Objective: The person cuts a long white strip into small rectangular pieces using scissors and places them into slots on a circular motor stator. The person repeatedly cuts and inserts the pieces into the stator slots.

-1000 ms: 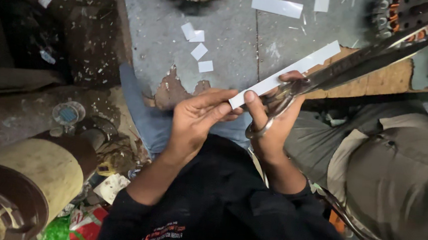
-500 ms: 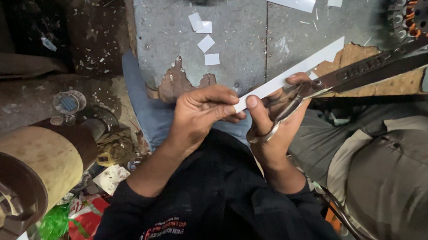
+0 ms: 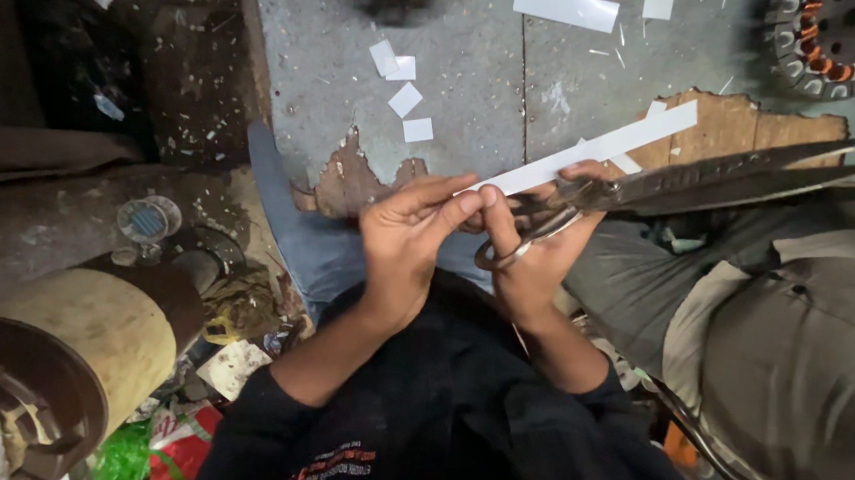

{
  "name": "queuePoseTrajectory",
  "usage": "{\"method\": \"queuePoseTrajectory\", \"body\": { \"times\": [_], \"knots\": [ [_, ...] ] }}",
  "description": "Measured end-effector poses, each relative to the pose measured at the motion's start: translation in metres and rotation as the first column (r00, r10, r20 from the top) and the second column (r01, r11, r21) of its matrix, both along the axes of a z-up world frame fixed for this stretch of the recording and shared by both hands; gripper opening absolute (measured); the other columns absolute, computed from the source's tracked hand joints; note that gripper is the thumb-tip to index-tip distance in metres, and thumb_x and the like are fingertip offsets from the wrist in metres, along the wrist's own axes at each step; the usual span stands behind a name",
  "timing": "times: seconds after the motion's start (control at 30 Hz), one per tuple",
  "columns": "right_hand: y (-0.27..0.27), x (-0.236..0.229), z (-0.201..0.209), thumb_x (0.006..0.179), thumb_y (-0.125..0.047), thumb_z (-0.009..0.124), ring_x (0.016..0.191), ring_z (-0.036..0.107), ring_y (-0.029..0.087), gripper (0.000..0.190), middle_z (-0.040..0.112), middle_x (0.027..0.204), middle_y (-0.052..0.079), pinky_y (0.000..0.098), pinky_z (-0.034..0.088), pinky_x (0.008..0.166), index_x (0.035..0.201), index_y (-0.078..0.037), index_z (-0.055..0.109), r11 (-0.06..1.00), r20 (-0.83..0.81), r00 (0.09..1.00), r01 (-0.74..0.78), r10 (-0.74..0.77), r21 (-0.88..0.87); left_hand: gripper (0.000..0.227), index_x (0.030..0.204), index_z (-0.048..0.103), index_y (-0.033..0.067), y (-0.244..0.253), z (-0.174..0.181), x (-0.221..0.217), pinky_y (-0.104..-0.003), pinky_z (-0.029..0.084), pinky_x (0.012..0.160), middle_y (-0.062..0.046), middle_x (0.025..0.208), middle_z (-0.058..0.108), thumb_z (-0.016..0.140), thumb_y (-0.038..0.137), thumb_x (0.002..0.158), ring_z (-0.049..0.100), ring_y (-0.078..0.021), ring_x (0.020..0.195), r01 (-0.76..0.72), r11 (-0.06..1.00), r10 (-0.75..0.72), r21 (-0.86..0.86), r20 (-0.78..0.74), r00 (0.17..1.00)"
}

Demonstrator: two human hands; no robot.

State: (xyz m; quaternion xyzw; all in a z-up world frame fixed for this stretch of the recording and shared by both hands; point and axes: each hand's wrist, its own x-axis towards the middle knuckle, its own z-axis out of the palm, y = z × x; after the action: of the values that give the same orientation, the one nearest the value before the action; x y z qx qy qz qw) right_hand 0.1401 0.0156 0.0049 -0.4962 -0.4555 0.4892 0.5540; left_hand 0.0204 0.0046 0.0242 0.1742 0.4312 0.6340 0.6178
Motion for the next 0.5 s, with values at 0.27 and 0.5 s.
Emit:
{"method": "queuePoseTrajectory", "body": {
  "times": [0.27, 0.5],
  "knots": [
    [-0.032, 0.087, -0.066, 0.1, -0.011, 0.075, 0.079, 0.074, 0.016, 0.096, 0.071, 0.092, 0.005, 0.0256, 0.06, 0.072, 0.167, -0.011, 0.007, 0.847, 0.333, 0.83, -0.513, 0.448, 0.139, 0.024, 0.121, 0.071, -0.0046, 0.014, -0.012, -0.035, -0.03, 0.063, 0.082, -0.012, 0.104, 0.073, 0.073, -0.002, 0.097, 0.073, -0.0172, 0.087, -0.098, 0.995, 0.096, -0.002, -0.177, 0.98],
    [-0.079, 0.106, -0.088, 0.075, -0.032, 0.092, 0.063, 0.042, 0.009, 0.119, 0.045, 0.072, -0.004, 0.0265, 0.035, 0.057, 0.166, -0.008, 0.019, 0.615, -0.25, 0.695, -0.716, 0.674, -0.33, 0.019, 0.117, 0.073, -0.0071, 0.02, -0.012, -0.042, -0.029, 0.061, 0.084, -0.014, 0.115, 0.07, 0.074, -0.005, 0.098, 0.073, -0.0186, 0.09, -0.023, 0.997, 0.04, 0.072, -0.249, 0.968]
  ]
}}
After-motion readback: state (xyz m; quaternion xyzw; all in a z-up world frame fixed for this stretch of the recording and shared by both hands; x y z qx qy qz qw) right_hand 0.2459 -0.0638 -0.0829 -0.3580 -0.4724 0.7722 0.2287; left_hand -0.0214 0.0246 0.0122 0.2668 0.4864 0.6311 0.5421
